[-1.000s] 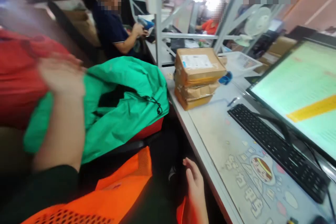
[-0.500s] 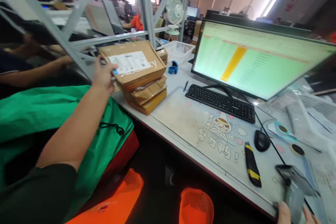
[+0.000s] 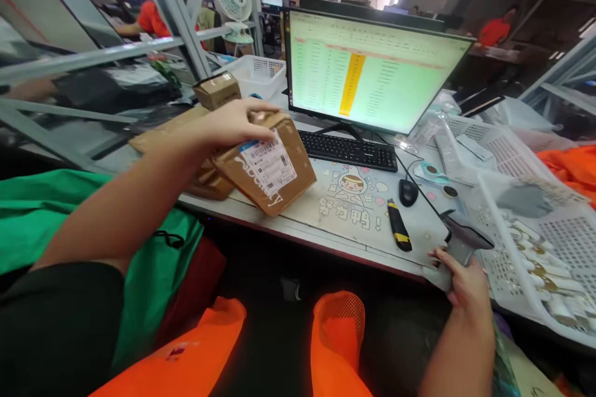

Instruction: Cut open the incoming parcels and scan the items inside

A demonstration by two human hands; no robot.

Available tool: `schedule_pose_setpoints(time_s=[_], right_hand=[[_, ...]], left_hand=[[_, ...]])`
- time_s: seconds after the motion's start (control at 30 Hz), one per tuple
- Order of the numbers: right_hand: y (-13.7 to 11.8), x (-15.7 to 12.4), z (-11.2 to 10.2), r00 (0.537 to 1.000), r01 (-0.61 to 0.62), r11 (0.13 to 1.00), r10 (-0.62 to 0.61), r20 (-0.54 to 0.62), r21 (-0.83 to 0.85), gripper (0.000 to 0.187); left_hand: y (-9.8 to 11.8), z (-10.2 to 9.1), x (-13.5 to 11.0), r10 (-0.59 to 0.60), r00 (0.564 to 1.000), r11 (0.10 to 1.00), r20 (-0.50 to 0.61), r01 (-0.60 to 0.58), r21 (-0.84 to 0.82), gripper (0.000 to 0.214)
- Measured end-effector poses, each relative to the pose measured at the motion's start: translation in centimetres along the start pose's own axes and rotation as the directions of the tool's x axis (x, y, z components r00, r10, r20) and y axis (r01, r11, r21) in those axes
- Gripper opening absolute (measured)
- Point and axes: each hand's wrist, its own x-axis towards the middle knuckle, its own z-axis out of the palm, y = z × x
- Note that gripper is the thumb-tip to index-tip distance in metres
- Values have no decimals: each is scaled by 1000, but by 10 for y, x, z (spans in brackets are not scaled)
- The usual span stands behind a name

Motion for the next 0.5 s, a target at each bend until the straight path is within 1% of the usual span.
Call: schedule_pose_setpoints(time_s=[0.03,0.07,0.13,0.17,0.23,0.3,0.37,0.4,0.43,0.47,0.5], right_hand=[[-8,-20,11,999,-28,997,25,49,77,46],[-16,-41,25,995,-30,995,21,99,95,46],[-34,-76,57,977,-33,999,24,211,38,45],[-43,-90,75,959,-22,1000,20,284,5,46],[-59,-112,108,912,28,999,-12,409,-34,44],[-70,-126,134,876,95,995,-67,478,-35,37],[-73,-133,146,846,122,992,-88,526,-30,33],[-72,-135,147,835,112,993,-79,544,-28,34],[-69,-134,143,836,95,995,-63,545,-31,36],[-65,-131,136,851,76,996,-42,523,-43,40],[-59,-126,125,881,60,996,-23,473,-63,45]], left_hand=[[-1,17,11,-10,998,1000,67,10,-1,86],[-4,33,20,-10,995,1000,103,9,9,86],[-9,59,34,3,993,999,114,-8,49,86],[-11,68,38,9,994,997,109,-17,71,87],[-13,80,43,22,994,995,108,-33,97,87],[-13,86,44,49,993,994,105,-58,89,85],[-13,88,41,85,994,994,73,-90,63,81],[-13,87,37,103,993,993,49,-105,46,80],[-14,84,32,118,993,992,26,-119,30,78],[-15,79,25,132,991,991,7,-132,15,77],[-18,73,17,147,989,989,-11,-147,-3,75]])
